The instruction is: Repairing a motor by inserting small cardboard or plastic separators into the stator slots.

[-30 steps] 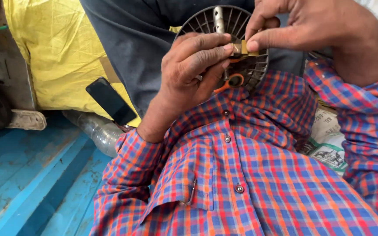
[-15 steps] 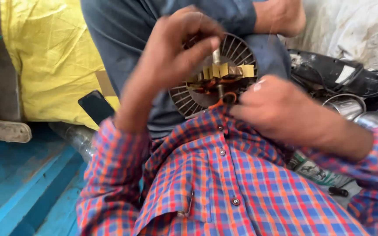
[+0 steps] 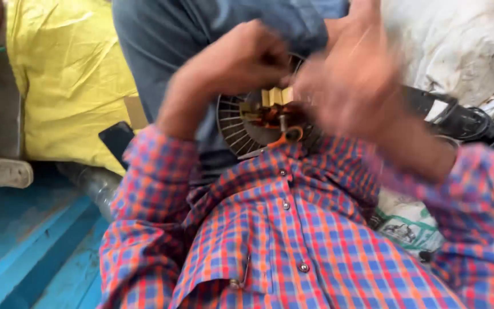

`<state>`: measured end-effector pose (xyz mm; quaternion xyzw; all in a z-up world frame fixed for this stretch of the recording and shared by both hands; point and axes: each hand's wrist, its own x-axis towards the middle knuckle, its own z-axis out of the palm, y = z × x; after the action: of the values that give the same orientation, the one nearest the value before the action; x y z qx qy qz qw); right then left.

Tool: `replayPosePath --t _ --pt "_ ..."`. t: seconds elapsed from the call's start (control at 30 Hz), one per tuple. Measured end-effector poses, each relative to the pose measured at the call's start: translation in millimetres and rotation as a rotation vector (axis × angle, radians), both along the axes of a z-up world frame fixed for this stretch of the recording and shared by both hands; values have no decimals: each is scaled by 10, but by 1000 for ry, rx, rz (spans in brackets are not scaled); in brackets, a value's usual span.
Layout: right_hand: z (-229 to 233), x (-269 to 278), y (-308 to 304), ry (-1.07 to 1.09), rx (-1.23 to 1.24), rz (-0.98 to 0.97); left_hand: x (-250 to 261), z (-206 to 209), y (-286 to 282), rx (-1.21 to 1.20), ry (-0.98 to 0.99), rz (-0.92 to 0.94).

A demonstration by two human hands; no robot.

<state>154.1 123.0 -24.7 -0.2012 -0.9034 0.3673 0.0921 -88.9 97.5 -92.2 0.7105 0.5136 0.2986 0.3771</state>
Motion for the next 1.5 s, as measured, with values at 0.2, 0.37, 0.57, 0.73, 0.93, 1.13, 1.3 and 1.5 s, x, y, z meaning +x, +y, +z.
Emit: replayPosePath --t 0.2,0.37,0.57,0.73,0.93,1.13,1.3,1.5 --pt "249 155 110 -170 238 93 308 954 -566 491 -38 243" --pt "-428 70 470 26 -20 -292 449 813 -587 364 -416 330" --pt "75 -73 -121 -111 317 160 23 92 74 -198 -1 -136" --pt "346 161 -84 -112 448 266 65 630 -515 86 -185 158" --pt "-301 117 501 138 30 -178 413 882 -491 594 -141 281" --pt "-147 -6 21 126 353 -17 59 101 -71 2 -143 -9" --pt "463 63 -47 -117 347 224 16 624 -468 -9 -400 218" --pt "-236 99 427 43 -176 -221 438 1056 -533 532 352 146"
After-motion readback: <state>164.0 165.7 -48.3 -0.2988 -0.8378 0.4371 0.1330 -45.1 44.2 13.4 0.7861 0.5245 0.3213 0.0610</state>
